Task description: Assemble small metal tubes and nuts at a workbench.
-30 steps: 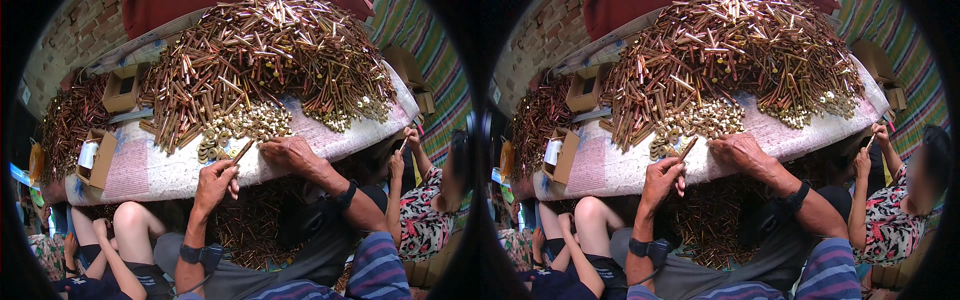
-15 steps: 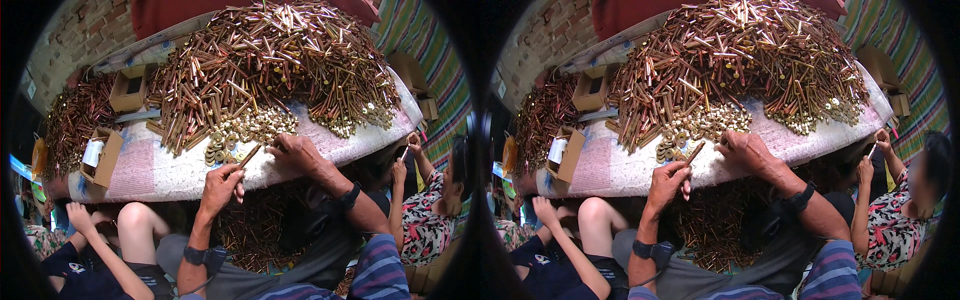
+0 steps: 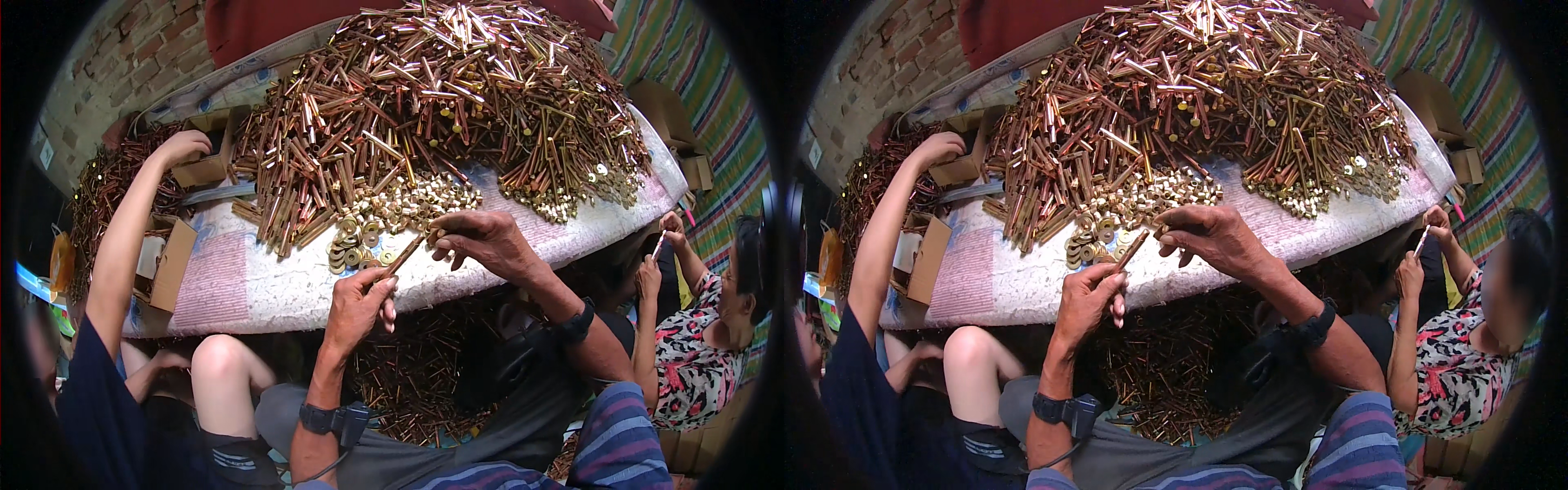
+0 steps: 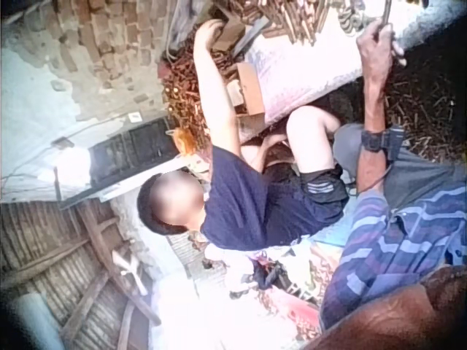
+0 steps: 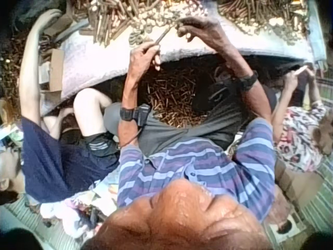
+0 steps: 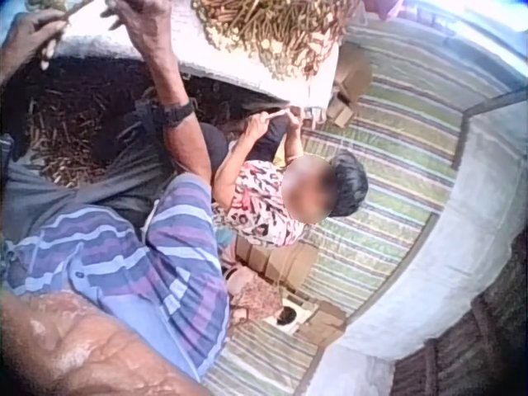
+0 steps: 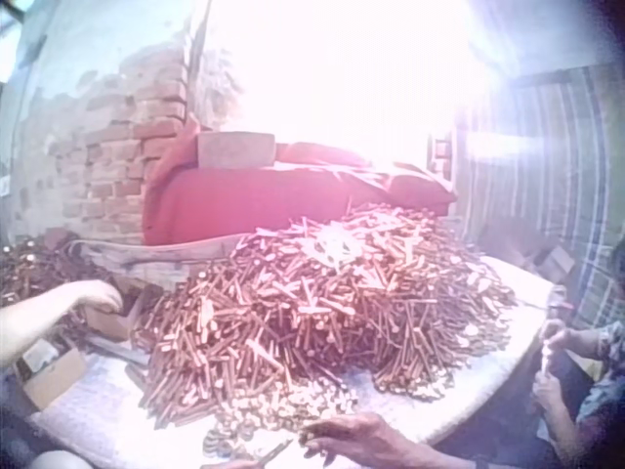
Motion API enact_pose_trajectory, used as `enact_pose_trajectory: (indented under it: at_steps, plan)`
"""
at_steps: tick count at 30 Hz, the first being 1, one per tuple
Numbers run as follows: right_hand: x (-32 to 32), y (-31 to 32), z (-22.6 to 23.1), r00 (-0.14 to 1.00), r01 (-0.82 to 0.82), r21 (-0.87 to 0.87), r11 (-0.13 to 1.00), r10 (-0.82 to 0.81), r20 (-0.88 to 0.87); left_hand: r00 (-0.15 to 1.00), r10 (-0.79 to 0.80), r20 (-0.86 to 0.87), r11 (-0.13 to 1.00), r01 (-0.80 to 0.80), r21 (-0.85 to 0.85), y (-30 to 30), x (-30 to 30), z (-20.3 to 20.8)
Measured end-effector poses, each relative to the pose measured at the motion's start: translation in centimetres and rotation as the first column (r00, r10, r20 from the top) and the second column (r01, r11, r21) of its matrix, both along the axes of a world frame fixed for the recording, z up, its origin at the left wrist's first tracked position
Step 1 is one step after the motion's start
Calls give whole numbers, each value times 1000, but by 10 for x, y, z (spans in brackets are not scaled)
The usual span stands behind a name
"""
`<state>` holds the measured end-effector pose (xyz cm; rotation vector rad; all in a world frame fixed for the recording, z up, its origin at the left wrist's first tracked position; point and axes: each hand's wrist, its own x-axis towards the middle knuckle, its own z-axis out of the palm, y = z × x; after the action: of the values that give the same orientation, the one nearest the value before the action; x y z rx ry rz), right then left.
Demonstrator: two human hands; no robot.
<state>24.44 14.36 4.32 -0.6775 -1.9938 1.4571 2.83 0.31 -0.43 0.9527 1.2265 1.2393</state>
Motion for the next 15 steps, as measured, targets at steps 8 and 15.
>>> enact_pose_trajectory:
  at_steps: [8,15]
  plan:
    - [-5,-4,8,991,-33,293,956,-8,137,999,8,-41,1000,-8,-13,-3,1,4]
    - [0,2,-1,996,-42,560,827,-12,92,996,-32,-88,999,28,-38,-1,1,3]
